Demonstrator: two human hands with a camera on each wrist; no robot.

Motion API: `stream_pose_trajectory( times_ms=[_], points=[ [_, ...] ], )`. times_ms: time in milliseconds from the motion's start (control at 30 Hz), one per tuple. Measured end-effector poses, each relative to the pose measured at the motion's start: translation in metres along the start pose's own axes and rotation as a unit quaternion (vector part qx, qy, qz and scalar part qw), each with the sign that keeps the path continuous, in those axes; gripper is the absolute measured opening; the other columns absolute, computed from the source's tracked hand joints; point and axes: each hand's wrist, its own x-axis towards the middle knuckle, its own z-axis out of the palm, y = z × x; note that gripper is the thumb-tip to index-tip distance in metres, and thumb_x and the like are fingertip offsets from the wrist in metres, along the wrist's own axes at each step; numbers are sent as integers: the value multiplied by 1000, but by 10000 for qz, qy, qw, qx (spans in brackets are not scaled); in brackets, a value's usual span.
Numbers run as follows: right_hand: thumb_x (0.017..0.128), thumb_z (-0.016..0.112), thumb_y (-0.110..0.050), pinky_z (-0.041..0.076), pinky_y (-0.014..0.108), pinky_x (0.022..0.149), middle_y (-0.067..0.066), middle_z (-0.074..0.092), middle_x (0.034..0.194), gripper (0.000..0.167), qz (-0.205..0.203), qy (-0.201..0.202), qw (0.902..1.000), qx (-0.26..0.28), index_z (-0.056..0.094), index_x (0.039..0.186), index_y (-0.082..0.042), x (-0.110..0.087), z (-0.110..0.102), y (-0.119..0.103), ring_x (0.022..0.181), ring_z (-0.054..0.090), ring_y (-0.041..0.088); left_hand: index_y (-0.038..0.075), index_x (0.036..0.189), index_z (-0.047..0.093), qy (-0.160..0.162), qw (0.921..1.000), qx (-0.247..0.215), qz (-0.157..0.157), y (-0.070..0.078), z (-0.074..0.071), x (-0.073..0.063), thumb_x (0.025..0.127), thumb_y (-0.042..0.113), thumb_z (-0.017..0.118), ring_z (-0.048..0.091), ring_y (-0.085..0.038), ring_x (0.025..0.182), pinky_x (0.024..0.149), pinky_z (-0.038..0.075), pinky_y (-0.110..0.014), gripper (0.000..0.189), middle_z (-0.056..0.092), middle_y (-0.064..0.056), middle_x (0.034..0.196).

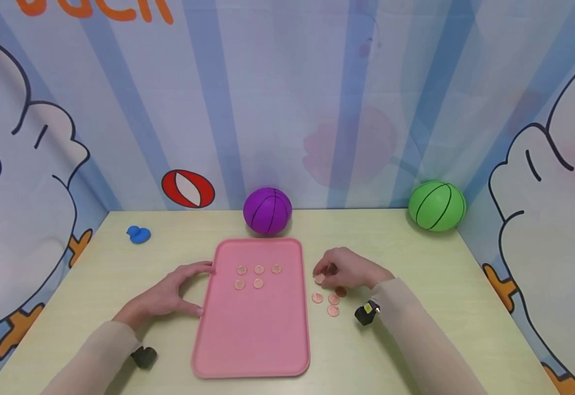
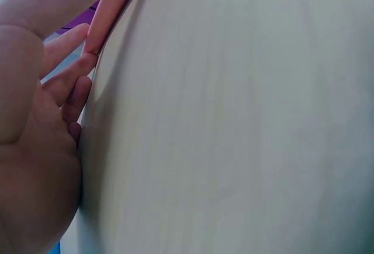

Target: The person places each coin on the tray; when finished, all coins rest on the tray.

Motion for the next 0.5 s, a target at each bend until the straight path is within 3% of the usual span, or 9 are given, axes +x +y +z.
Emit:
stream_pose_trajectory(
  times_ms=[233,367,500],
  points=[
    [98,74,-14,61,31,83,-1,70,105,24,-163,230,9995,-132,77,122,-11,4,2,-4,72,71,14,36,152,52,-16,10000,-5,-65,1,0,0,70,41,98,23,-36,157,123,18,-74,94,37,4,168],
    [97,75,-12,61,31,89,-3,71,106,25,-401,373,9980,-315,78,122,-9,10,3,-10,94,69,10,35,152,52,-20,10000,-23,3,0,-1,-1,69,41,98,23,-36,157,123,17,-73,95,37,4,168],
    [97,76,-16,61,30,89,-4,71,106,25,-484,354,9977,-330,79,121,-10,17,6,-16,94,68,10,34,152,52,-20,10000,-29,48,0,-1,-1,69,40,98,23,-35,157,124,16,-73,96,37,4,168]
  ],
)
